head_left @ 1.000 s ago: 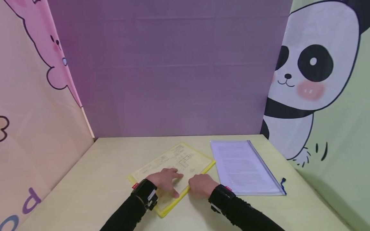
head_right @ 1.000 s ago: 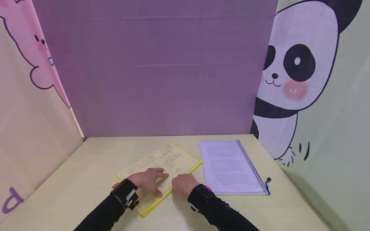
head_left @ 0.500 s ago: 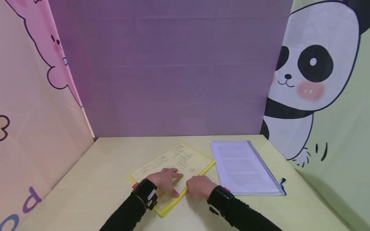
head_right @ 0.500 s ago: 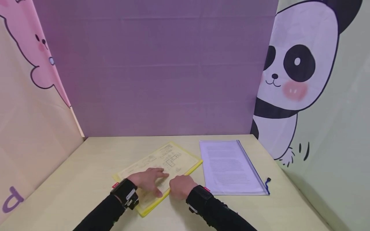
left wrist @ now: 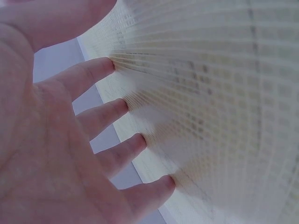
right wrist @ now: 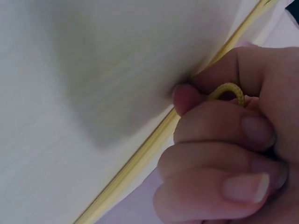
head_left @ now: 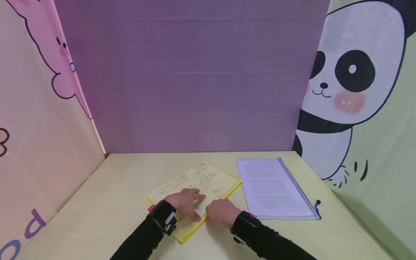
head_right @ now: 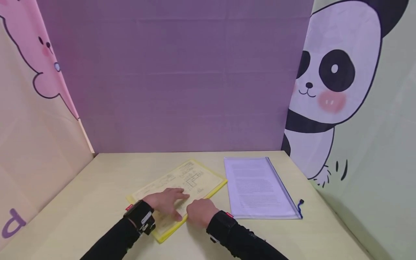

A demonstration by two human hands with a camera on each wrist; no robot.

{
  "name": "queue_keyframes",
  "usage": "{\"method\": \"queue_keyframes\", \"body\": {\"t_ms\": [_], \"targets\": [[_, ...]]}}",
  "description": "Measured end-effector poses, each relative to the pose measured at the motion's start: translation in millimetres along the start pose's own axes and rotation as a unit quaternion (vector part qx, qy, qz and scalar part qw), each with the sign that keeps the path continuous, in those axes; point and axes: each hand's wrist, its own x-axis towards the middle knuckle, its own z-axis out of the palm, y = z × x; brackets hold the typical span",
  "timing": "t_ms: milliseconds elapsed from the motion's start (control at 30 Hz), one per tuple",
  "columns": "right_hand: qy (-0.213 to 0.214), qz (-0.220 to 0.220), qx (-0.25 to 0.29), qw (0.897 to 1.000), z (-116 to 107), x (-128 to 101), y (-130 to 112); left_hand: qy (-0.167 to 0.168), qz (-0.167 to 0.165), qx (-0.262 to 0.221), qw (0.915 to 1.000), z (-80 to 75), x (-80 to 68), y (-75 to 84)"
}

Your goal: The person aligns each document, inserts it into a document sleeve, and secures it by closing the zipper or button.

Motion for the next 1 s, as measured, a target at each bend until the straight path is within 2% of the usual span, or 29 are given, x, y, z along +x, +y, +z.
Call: {"method": "queue_keyframes", "body": {"t_ms": [467, 1000], "targets": [[-0.002, 0.009, -0.015, 1.0, 0.3, -0.6, -5.2, -0.001, 0.004, 0.001, 1.0, -0.8, 0.1, -0.4], [-0.011, 0.006, -0.019, 1.0, -1.8, -2.4, -5.9, -0.005, -0.005, 0.002, 1.0, -1.2, -0.7, 1.0]]}}
